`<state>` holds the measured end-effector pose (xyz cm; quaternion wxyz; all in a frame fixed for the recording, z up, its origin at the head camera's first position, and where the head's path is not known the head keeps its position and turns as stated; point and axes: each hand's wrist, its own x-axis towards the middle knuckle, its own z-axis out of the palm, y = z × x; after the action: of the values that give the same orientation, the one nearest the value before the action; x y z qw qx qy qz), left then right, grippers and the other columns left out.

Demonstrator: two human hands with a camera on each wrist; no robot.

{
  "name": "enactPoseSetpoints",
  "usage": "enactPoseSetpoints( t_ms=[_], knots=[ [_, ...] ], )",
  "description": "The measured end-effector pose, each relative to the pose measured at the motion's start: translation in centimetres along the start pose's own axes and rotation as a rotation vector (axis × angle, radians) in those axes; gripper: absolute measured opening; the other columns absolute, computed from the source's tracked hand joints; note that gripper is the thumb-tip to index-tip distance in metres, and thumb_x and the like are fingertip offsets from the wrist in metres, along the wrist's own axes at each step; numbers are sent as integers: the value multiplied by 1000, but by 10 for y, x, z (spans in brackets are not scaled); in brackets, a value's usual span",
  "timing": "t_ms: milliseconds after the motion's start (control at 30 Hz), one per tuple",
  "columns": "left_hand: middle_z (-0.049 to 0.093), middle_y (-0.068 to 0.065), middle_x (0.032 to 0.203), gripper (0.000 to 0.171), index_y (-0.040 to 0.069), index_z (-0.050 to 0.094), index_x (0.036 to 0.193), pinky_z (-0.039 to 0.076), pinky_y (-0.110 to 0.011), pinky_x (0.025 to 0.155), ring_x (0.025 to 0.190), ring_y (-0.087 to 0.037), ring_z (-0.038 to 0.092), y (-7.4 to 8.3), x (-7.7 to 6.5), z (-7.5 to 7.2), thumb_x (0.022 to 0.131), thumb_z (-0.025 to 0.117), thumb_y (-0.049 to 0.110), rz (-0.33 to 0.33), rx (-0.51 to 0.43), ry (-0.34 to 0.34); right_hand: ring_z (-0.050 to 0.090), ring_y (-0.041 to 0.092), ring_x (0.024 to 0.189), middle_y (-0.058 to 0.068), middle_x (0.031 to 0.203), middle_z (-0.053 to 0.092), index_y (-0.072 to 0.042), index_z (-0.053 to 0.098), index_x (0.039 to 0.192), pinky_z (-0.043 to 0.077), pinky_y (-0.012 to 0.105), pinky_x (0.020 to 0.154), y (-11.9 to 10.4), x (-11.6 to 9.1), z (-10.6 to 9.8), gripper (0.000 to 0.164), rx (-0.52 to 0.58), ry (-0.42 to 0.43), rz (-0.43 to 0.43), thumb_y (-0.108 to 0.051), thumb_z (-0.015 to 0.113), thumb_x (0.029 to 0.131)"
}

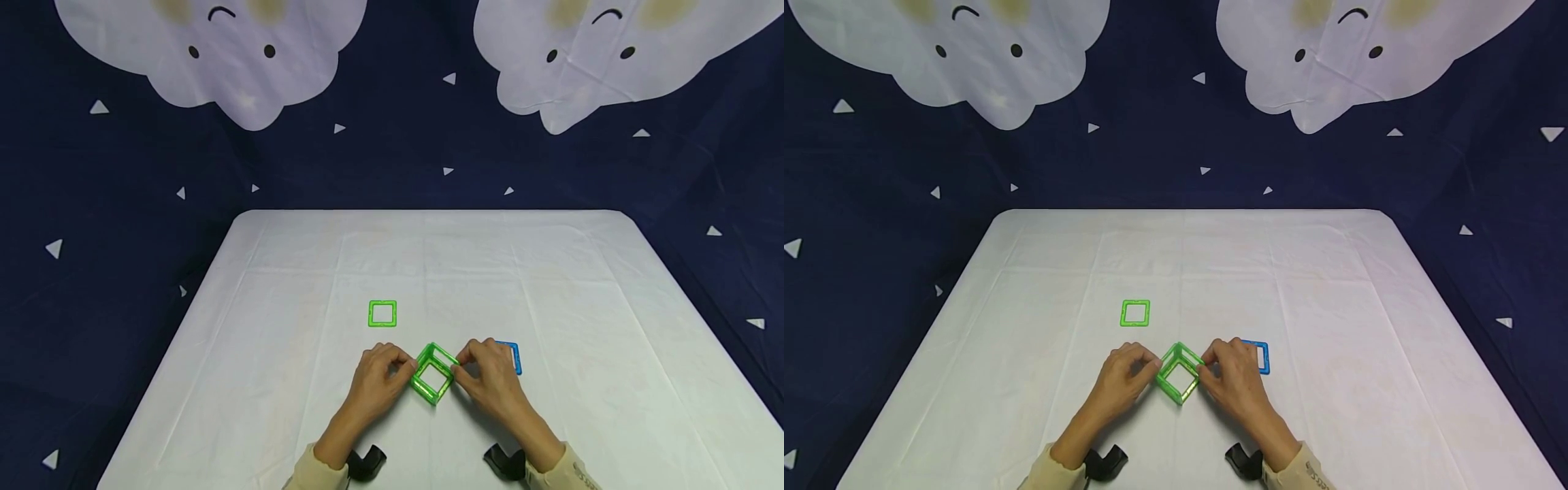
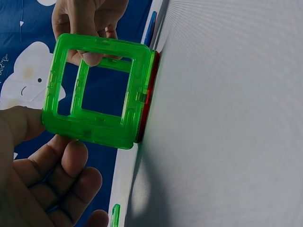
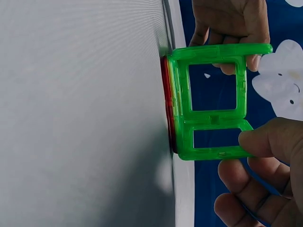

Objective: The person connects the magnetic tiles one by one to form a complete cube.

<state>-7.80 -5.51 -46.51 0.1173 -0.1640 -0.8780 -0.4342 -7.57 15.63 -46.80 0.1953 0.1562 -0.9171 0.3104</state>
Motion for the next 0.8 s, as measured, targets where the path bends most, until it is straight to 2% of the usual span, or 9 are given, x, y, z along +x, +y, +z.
enactPoseSetpoints(
  t_ms=[233, 367, 567, 800],
  knots=[
    [62, 14, 72, 6, 21, 68, 79, 36, -23, 70, 67, -3, 49, 1, 2, -4, 83, 68, 16, 22, -17, 2, 52, 11, 68, -10, 69, 65, -16, 63, 77, 35, 34, 76, 4, 1, 0, 25, 15, 16, -34, -9, 82, 64],
    [62, 7, 79, 7, 16, 69, 91, 39, -24, 72, 75, -8, 53, 0, 3, -7, 84, 67, 16, 50, -49, -49, 52, 12, 67, -11, 69, 64, -17, 65, 80, 36, 34, 74, 7, 2, -1, 23, 16, 15, -71, -8, 81, 66],
    [61, -4, 104, 32, 14, 63, 117, 43, -29, 82, 96, -16, 51, 0, 6, -16, 87, 66, 24, 90, -56, -208, 53, 11, 68, -11, 71, 66, -17, 66, 82, 36, 35, 74, 12, 6, -3, 23, 20, -4, -108, -8, 81, 67],
    [51, 3, 125, 57, 24, 50, 135, 42, -38, 98, 119, -11, 40, -3, 17, -28, 83, 68, 40, 168, -6, -422, 53, 12, 69, -11, 73, 67, -17, 66, 83, 36, 36, 76, 15, 9, -3, 21, 42, -25, -134, -9, 80, 69]
  ],
)
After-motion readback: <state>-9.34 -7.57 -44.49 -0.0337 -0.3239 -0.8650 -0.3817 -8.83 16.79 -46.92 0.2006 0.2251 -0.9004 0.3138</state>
